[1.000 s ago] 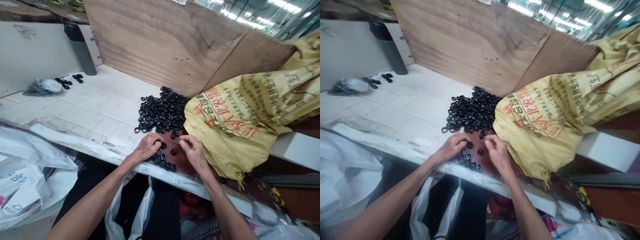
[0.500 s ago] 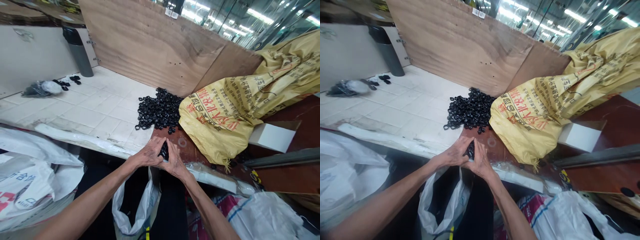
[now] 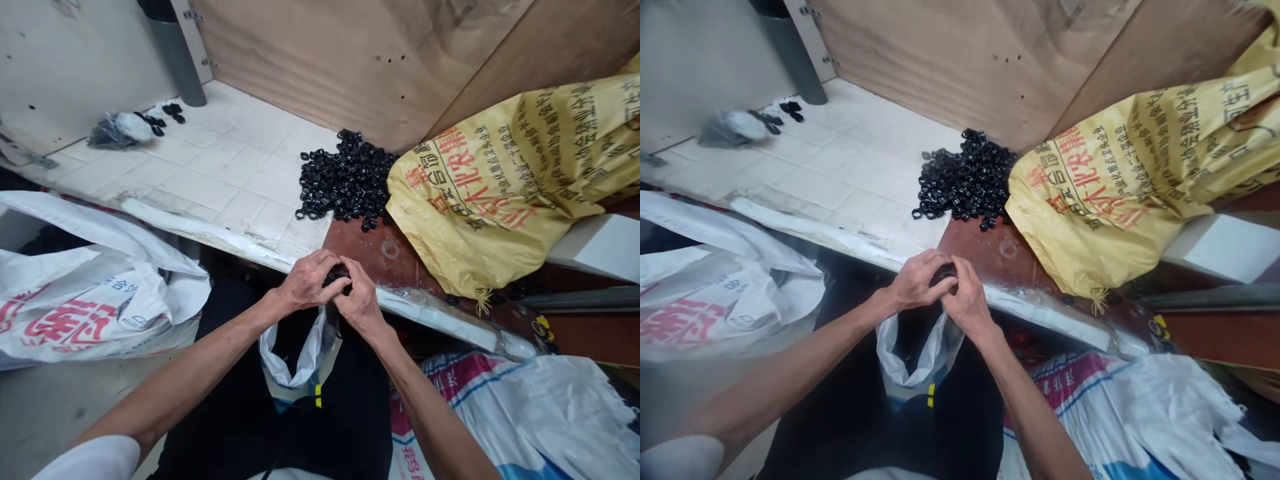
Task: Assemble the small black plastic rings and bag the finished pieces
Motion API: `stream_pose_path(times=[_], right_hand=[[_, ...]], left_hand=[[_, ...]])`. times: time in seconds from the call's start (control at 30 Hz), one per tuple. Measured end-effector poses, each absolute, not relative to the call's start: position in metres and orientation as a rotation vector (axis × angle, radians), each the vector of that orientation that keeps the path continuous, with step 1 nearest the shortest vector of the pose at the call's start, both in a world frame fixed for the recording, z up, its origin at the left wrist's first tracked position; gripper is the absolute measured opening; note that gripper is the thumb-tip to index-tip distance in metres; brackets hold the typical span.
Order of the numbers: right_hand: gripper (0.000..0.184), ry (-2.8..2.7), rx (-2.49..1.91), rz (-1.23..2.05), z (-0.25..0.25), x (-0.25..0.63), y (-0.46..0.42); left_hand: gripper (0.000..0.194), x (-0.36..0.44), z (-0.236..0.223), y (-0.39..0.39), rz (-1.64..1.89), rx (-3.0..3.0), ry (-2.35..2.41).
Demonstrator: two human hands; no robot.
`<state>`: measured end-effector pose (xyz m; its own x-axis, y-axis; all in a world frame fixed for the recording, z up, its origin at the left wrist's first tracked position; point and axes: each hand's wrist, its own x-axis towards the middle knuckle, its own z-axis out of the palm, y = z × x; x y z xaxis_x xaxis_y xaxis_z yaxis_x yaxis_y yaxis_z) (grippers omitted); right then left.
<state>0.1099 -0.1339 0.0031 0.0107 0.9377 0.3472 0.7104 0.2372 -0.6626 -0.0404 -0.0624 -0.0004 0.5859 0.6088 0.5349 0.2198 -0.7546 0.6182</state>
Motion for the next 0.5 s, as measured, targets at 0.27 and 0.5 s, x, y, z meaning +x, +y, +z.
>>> stream_pose_path(times=[0.27, 0.5], right_hand=[[0.064, -1.652, -1.59, 0.699, -0.054, 0.047, -0.186], [0.041, -1.491, -2.084, 0.681, -0.121, 0.048, -0.206]], left_hand=[[0.023, -0.079, -0.066, -0.127, 1.079, 1.82, 1.195], [0.023, -0.115, -0.115, -0.144, 0.652, 1.868, 1.437]])
